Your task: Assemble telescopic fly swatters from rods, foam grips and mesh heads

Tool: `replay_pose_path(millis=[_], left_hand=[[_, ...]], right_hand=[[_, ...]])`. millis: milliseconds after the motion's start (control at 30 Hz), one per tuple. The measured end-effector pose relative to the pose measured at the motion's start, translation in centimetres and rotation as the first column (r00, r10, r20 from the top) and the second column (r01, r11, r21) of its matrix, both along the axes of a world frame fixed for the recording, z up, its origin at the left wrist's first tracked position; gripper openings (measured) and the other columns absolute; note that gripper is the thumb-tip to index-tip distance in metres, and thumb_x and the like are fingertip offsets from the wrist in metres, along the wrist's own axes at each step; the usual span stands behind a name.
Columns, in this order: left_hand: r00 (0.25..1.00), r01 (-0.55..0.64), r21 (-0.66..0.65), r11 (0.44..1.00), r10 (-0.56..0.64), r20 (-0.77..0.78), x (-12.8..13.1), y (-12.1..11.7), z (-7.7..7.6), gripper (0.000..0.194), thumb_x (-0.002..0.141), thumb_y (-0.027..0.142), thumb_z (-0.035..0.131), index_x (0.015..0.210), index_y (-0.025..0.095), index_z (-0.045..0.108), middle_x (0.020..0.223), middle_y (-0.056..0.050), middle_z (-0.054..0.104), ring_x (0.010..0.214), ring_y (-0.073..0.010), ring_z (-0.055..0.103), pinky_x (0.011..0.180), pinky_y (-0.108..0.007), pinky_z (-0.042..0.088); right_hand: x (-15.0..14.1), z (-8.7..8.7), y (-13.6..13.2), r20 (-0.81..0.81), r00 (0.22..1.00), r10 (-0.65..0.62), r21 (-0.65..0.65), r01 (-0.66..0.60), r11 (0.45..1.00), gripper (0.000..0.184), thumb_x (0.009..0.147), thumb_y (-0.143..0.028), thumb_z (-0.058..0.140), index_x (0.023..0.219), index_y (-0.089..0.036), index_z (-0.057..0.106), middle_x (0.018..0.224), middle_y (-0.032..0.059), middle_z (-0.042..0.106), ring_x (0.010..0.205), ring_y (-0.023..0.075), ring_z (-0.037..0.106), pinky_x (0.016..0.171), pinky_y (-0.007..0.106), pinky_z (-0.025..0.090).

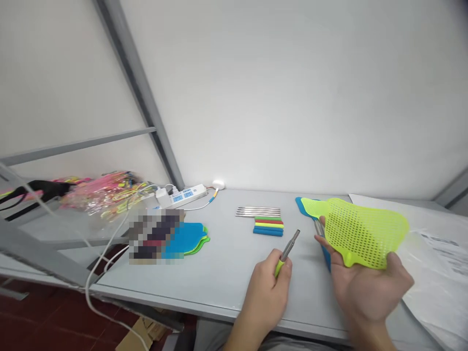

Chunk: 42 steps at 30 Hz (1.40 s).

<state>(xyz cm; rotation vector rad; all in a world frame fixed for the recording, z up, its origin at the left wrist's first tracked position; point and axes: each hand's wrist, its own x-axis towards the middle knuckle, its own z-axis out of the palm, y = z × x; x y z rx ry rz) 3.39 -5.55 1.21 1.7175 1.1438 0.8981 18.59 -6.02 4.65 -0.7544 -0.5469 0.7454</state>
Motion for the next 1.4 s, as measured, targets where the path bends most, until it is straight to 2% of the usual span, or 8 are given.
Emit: replay_pose_path(millis=[200,300,400,500,567,700,967,1400], left_hand=[[0.955,0.151,0.143,0.978,-0.106,-0.278,0.9,-0.4,-0.2,0.022,0.097,0.034,0.044,0.08,0.024,0.052,0.071,0.002,0.056,0.065,-0.0145,0.049,0.06,-0.025,0.03],[0.936,0.189,0.127,0.974,-0.14,-0.324,0.9,-0.4,-0.2,0.027,0.098,0.036,0.043,0.075,0.023,0.048,0.069,0.003,0.054,0.063,-0.0142,0.049,0.06,-0.024,0.031],[0.923,0.207,0.123,0.971,-0.152,-0.354,0.8,-0.2,-0.4,0.028,0.098,0.038,0.042,0.076,0.023,0.048,0.068,0.003,0.054,0.063,-0.0144,0.048,0.06,-0.024,0.032],[0.912,0.218,0.117,0.969,-0.159,-0.379,0.8,-0.2,-0.5,0.025,0.099,0.039,0.04,0.083,0.024,0.053,0.073,0.002,0.056,0.066,-0.0148,0.049,0.062,-0.024,0.033],[0.909,0.211,0.105,0.972,-0.156,-0.387,0.8,-0.2,-0.5,0.025,0.099,0.04,0.039,0.087,0.024,0.054,0.073,0.003,0.056,0.067,-0.0147,0.049,0.063,-0.024,0.033],[0.911,0.17,0.087,0.982,-0.122,-0.395,0.7,-0.1,-0.5,0.029,0.099,0.043,0.038,0.084,0.023,0.053,0.07,0.003,0.053,0.066,-0.0141,0.048,0.062,-0.024,0.033],[0.915,0.161,0.102,0.982,-0.109,-0.389,0.6,-0.1,-1.1,0.033,0.099,0.045,0.039,0.079,0.022,0.053,0.069,0.003,0.051,0.065,-0.0138,0.046,0.061,-0.024,0.032],[0.91,0.185,0.125,0.975,-0.122,-0.397,0.7,-0.1,-1.0,0.026,0.098,0.039,0.042,0.087,0.024,0.059,0.074,0.002,0.056,0.067,-0.0138,0.05,0.064,-0.025,0.035]], right_hand=[[0.9,-2.6,-1.1,0.079,0.981,-0.175,-0.2,0.187,0.962,0.044,0.091,-0.053,0.04,0.128,-0.033,0.051,0.124,0.0065,0.061,0.109,0.0281,0.062,0.08,0.048,0.057],[1.4,-3.7,-1.8,0.154,0.941,-0.301,-0.275,0.334,0.902,0.036,0.091,-0.057,0.041,0.114,-0.033,0.056,0.104,0.0073,0.065,0.102,0.0268,0.062,0.074,0.042,0.056],[1.6,-3.8,-1.9,0.013,0.931,-0.366,-0.259,0.356,0.898,0.035,0.093,-0.06,0.038,0.092,-0.03,0.056,0.076,0.0017,0.058,0.077,0.0202,0.062,0.065,0.035,0.054],[1.4,-3.5,-1.6,-0.204,0.931,-0.301,-0.177,0.267,0.947,0.033,0.089,-0.054,0.055,0.076,-0.024,0.05,0.059,-0.007,0.041,0.051,0.0106,0.048,0.052,0.026,0.047],[1.1,-3.6,-1.6,-0.239,0.947,-0.214,-0.133,0.186,0.973,0.028,0.087,-0.046,0.064,0.077,-0.022,0.053,0.059,-0.008,0.043,0.051,0.0088,0.049,0.052,0.024,0.046],[0.3,-4.5,-2.1,-0.165,0.975,-0.152,-0.153,0.127,0.98,0.02,0.084,-0.037,0.068,0.087,-0.019,0.059,0.066,-0.0043,0.057,0.059,0.0112,0.059,0.06,0.028,0.05],[1.6,-6.1,-2.9,0.083,0.988,-0.131,-0.161,0.143,0.977,0.015,0.084,-0.028,0.067,0.081,-0.019,0.056,0.06,-0.0046,0.055,0.054,0.0117,0.054,0.062,0.032,0.048],[2.1,-5.7,-3.2,0.07,0.997,-0.039,-0.11,0.046,0.993,0.019,0.087,-0.028,0.063,0.075,-0.021,0.051,0.053,-0.0079,0.045,0.046,0.0098,0.045,0.052,0.03,0.046]])
